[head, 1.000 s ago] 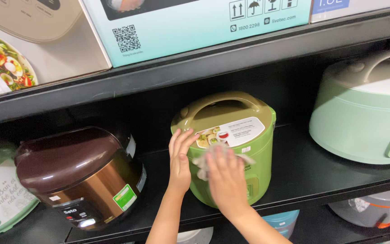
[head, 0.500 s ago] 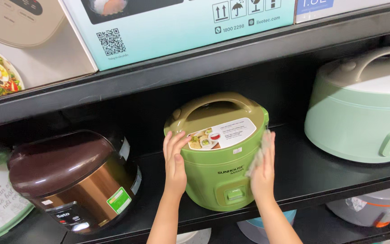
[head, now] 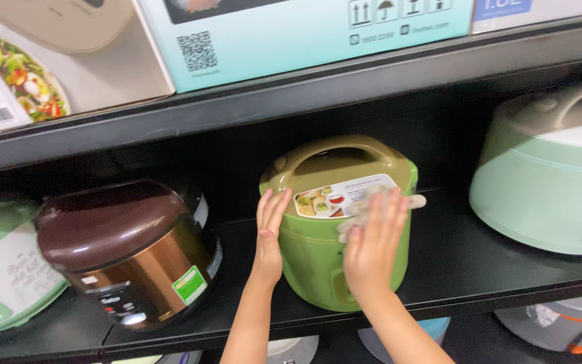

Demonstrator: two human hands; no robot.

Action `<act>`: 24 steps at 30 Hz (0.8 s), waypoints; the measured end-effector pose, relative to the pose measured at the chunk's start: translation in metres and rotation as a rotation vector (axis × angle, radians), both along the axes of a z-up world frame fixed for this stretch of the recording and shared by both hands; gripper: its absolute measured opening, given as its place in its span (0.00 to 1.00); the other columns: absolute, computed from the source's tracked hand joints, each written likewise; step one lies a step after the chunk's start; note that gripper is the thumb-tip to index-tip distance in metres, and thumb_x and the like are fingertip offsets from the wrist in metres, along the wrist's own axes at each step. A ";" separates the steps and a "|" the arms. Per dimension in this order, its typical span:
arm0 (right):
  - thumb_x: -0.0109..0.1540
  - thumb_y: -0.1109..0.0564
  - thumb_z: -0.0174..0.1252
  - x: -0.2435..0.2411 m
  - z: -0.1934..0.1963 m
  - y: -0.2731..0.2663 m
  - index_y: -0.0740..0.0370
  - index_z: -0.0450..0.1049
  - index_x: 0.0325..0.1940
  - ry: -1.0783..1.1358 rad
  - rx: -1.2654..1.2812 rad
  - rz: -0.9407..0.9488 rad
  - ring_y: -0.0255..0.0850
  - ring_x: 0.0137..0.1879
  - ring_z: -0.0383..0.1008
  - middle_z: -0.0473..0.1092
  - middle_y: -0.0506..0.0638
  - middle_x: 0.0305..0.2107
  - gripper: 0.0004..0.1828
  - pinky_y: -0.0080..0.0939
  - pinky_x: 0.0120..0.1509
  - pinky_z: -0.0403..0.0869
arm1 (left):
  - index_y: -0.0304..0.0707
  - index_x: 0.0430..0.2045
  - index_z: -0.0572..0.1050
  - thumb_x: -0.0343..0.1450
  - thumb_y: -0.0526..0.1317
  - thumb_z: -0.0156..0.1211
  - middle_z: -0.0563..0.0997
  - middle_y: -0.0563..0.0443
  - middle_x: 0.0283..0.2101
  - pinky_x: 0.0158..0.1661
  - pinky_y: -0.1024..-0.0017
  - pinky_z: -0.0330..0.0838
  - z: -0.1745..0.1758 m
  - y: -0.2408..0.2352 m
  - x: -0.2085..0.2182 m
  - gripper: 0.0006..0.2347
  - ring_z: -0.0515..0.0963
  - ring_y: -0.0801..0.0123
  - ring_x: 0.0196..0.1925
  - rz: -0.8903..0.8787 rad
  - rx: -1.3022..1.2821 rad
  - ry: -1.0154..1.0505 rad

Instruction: The person cleans display items by wiping rice cookers and the shelf surface one by one with a cloth.

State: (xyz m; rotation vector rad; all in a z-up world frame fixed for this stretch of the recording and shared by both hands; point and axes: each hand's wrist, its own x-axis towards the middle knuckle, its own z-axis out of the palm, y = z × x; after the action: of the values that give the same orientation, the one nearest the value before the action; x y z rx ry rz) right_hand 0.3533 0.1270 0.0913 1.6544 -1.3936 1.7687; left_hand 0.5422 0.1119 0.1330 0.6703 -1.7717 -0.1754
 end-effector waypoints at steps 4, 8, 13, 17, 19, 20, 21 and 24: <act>0.64 0.53 0.52 0.028 -0.012 0.009 0.59 0.58 0.74 0.368 -0.026 -0.130 0.62 0.79 0.47 0.52 0.61 0.73 0.33 0.67 0.80 0.46 | 0.32 0.70 0.62 0.75 0.67 0.09 0.63 0.40 0.73 0.76 0.52 0.41 -0.001 0.001 0.002 0.42 0.46 0.49 0.81 -0.100 0.069 0.054; 0.65 0.53 0.50 0.046 -0.067 0.011 0.66 0.62 0.73 0.667 0.119 0.034 0.52 0.75 0.53 0.60 0.58 0.68 0.32 0.61 0.77 0.48 | 0.34 0.67 0.66 0.76 0.67 0.07 0.66 0.42 0.72 0.76 0.53 0.41 -0.001 0.000 0.002 0.42 0.48 0.49 0.81 -0.010 0.043 0.000; 0.61 0.52 0.49 0.034 -0.125 0.004 0.61 0.72 0.65 1.221 0.033 0.034 0.41 0.75 0.56 0.67 0.48 0.65 0.28 0.48 0.79 0.48 | 0.36 0.64 0.69 0.77 0.65 0.08 0.68 0.43 0.70 0.76 0.53 0.43 0.001 0.002 0.003 0.41 0.51 0.48 0.80 0.031 0.003 -0.042; 0.61 0.53 0.51 0.002 -0.160 0.006 0.59 0.75 0.62 1.156 -0.115 0.093 0.37 0.76 0.56 0.66 0.45 0.66 0.25 0.48 0.78 0.49 | 0.36 0.62 0.71 0.78 0.64 0.09 0.70 0.44 0.69 0.76 0.53 0.43 0.002 0.003 0.002 0.39 0.52 0.48 0.80 0.052 -0.008 -0.043; 0.62 0.53 0.51 -0.013 -0.176 0.005 0.58 0.77 0.58 1.201 -0.161 0.177 0.36 0.75 0.58 0.68 0.46 0.64 0.21 0.47 0.78 0.50 | 0.37 0.61 0.72 0.78 0.64 0.09 0.69 0.44 0.69 0.76 0.53 0.43 0.004 0.004 0.002 0.39 0.51 0.48 0.80 0.059 0.001 -0.053; 0.62 0.53 0.51 -0.022 -0.183 0.004 0.58 0.77 0.58 1.199 -0.163 0.176 0.36 0.75 0.58 0.68 0.46 0.64 0.21 0.47 0.78 0.50 | 0.38 0.61 0.72 0.77 0.64 0.08 0.69 0.44 0.69 0.75 0.53 0.43 0.005 0.005 0.002 0.40 0.51 0.47 0.80 0.062 0.012 -0.063; 0.61 0.54 0.52 -0.033 -0.188 0.004 0.57 0.77 0.58 1.217 -0.134 0.256 0.37 0.73 0.59 0.69 0.46 0.63 0.21 0.47 0.76 0.52 | 0.38 0.61 0.72 0.77 0.64 0.08 0.69 0.44 0.69 0.75 0.53 0.43 0.005 0.004 0.002 0.40 0.51 0.47 0.80 0.062 0.010 -0.064; 0.62 0.54 0.54 -0.063 -0.194 0.002 0.56 0.76 0.58 1.188 -0.154 0.324 0.36 0.71 0.62 0.70 0.45 0.61 0.20 0.46 0.74 0.56 | 0.38 0.61 0.72 0.78 0.63 0.10 0.70 0.44 0.69 0.75 0.53 0.44 0.005 0.005 0.003 0.38 0.51 0.48 0.80 0.047 0.038 -0.056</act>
State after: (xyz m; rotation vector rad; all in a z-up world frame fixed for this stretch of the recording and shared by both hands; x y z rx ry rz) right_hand 0.2901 0.1290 -0.1027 2.2766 -0.4379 0.6299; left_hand 0.5454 0.1167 0.1375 0.7505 -1.8084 -0.1597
